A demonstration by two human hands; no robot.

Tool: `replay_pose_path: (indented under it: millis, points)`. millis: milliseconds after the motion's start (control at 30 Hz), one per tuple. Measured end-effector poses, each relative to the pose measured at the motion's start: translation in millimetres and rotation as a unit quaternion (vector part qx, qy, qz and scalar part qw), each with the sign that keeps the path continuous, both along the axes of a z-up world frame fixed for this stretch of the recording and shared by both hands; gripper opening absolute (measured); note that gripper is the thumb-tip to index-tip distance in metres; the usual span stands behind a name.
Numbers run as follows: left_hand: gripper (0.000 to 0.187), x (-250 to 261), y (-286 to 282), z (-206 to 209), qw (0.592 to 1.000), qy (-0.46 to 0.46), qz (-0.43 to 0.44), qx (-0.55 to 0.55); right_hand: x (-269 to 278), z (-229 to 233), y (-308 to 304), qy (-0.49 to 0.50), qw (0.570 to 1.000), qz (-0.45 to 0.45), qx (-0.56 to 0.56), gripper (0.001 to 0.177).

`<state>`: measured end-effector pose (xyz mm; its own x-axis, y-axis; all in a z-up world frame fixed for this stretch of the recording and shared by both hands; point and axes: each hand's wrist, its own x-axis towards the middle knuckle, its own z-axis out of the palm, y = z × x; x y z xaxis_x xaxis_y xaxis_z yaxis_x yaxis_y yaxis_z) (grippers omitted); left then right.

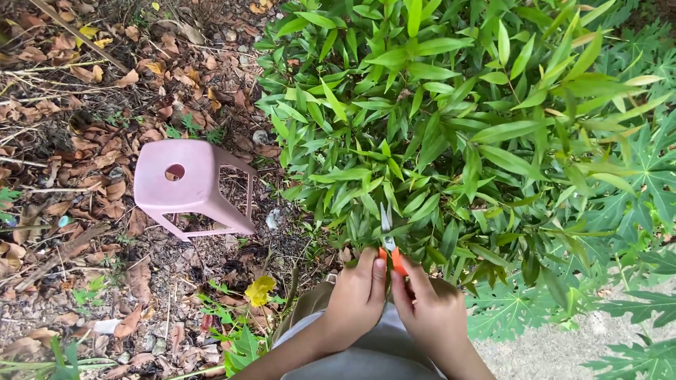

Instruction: Trimming a small green bush with orange garden shears.

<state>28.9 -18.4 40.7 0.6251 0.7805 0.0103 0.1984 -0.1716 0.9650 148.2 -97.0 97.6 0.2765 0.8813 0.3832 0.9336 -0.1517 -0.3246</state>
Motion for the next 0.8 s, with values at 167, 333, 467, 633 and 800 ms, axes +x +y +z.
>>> replay_pose_path:
  millis: [167, 333, 467, 633, 800]
  points:
    - [0.021, 3, 0, 17, 1.000, -0.018, -0.012, 0.019, 1, 14, -2, 0.002, 1.000, -0.010, 0.002, 0.030]
    - [0.020, 9, -1, 23, 0.999, -0.033, -0.019, 0.013, 2, 11, -7, -0.013, 1.000, -0.019, 0.012, 0.033]
    - [0.019, 15, -1, 26, 0.999, -0.030, -0.033, 0.006, 1, 4, -11, -0.010, 0.998, -0.055, 0.010, 0.036]
    - [0.019, 22, 1, 30, 0.998, -0.046, -0.047, 0.016, 3, 9, -14, 0.005, 0.997, -0.078, 0.015, 0.036]
    - [0.022, 24, 10, 30, 0.996, -0.033, -0.069, 0.034, 11, 15, -20, 0.012, 0.996, -0.088, 0.006, 0.035]
